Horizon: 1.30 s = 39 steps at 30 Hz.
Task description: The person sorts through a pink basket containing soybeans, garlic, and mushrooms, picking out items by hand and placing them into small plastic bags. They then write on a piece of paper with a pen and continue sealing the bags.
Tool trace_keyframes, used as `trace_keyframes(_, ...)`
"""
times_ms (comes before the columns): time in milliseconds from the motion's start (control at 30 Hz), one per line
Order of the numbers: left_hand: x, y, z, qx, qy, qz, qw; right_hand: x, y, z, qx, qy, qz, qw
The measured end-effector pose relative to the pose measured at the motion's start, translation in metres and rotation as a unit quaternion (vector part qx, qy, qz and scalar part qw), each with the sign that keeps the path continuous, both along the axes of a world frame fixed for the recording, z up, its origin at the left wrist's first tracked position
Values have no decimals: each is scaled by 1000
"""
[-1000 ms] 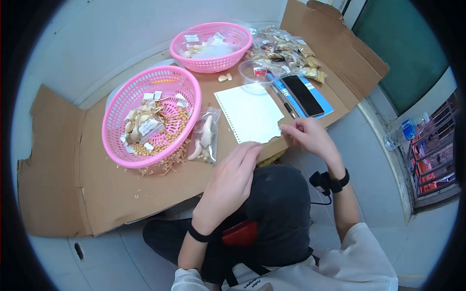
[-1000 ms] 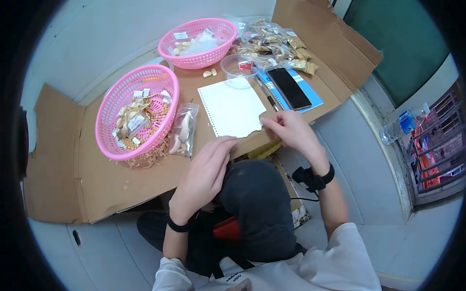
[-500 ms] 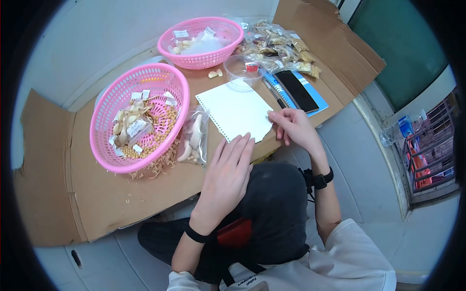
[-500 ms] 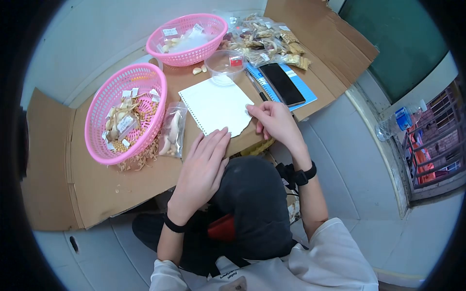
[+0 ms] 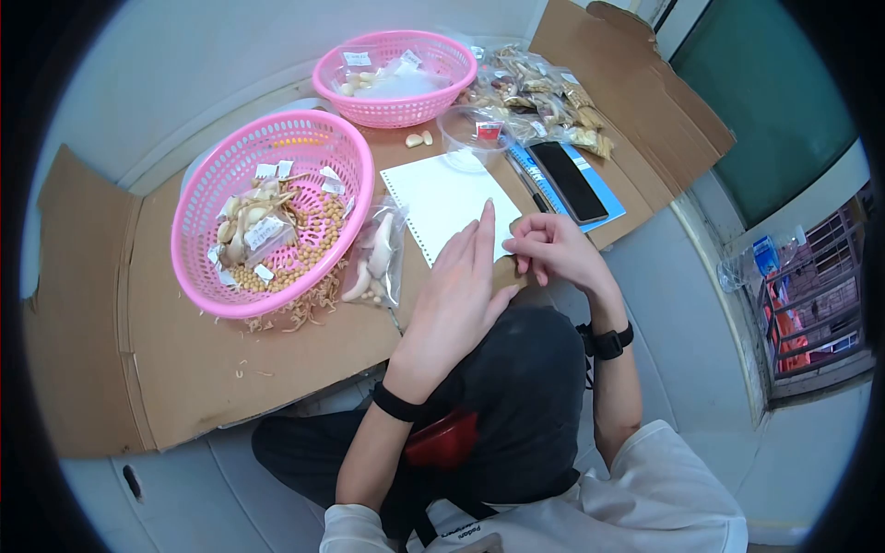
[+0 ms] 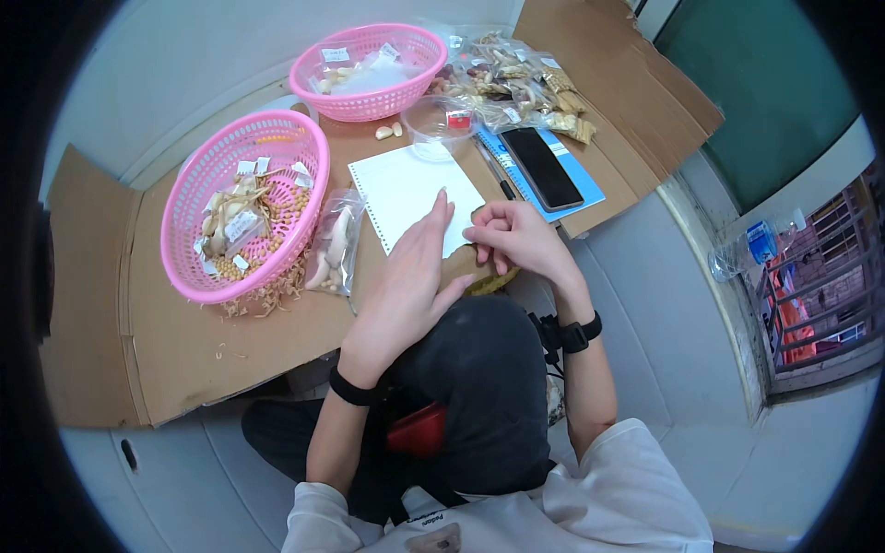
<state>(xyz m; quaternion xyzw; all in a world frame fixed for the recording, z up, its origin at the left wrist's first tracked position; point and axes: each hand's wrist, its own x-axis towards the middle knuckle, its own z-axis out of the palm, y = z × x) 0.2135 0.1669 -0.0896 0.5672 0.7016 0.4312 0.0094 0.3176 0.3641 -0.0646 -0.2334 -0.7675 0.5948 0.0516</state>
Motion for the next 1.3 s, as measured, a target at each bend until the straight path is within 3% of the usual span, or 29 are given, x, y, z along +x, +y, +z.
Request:
trace_keyframes(167, -5, 8, -2, -10, 26, -1, 1000, -1, -3, 3, -38, 21, -20, 999)
trace_keyframes(333, -5, 17, -6, 5, -17, -32, 999, -12, -3, 1, 76, -32, -13, 996)
trace_keyframes(633, -7, 21, -10, -10, 64, -9, 998, -9, -5, 3, 116, 1, 25, 993)
trace_keyframes(1300, -9, 26, -19, -25, 70, 1, 997, -7, -12, -11, 272, 59, 4, 960)
